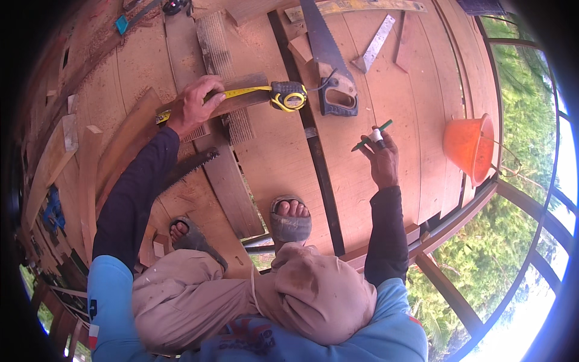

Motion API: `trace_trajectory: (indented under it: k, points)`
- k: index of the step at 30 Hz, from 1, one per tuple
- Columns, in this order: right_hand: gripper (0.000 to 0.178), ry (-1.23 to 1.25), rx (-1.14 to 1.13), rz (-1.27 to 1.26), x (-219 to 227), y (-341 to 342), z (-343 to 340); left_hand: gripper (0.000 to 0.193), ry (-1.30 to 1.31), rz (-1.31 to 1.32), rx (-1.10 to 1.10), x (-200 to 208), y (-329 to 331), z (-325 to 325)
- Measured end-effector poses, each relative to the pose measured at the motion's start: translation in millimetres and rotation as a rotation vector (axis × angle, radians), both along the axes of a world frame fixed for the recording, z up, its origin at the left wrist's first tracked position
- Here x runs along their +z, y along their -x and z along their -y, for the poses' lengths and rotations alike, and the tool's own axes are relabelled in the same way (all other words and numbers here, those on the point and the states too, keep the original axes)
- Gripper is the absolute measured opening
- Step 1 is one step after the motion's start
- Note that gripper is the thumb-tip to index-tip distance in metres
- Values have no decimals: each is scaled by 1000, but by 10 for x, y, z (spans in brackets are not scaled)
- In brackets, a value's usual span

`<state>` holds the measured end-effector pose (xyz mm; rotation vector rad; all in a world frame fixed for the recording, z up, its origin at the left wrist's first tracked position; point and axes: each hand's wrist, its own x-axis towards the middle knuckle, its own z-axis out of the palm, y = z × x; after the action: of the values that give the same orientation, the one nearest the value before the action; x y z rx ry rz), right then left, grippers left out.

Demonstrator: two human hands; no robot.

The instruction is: The person uses a hammer to drive nails into a curved wooden frame, then measures the frame with a tape measure. The person marks a wooden plank with a pencil and square, preparing it for cutting.

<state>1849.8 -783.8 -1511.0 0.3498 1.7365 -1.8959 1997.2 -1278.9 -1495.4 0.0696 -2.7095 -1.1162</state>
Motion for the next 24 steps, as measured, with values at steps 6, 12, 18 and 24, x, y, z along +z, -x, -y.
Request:
trace_trajectory:
  k: [6,12,18,24]
  points:
    - [35,403,43,76,118,-85,708,18,35,-33,55,-12,-58,18]
    - [43,273,262,-30,-257,21,1079,18,91,-5,106,-167,-12,-122]
    - [52,364,586,-137,175,-125,1989,16,86,54,126,-176,-63,-86]
    - [57,278,573,-158,416,-282,2616,16,27,31,117,-110,-70,-43]
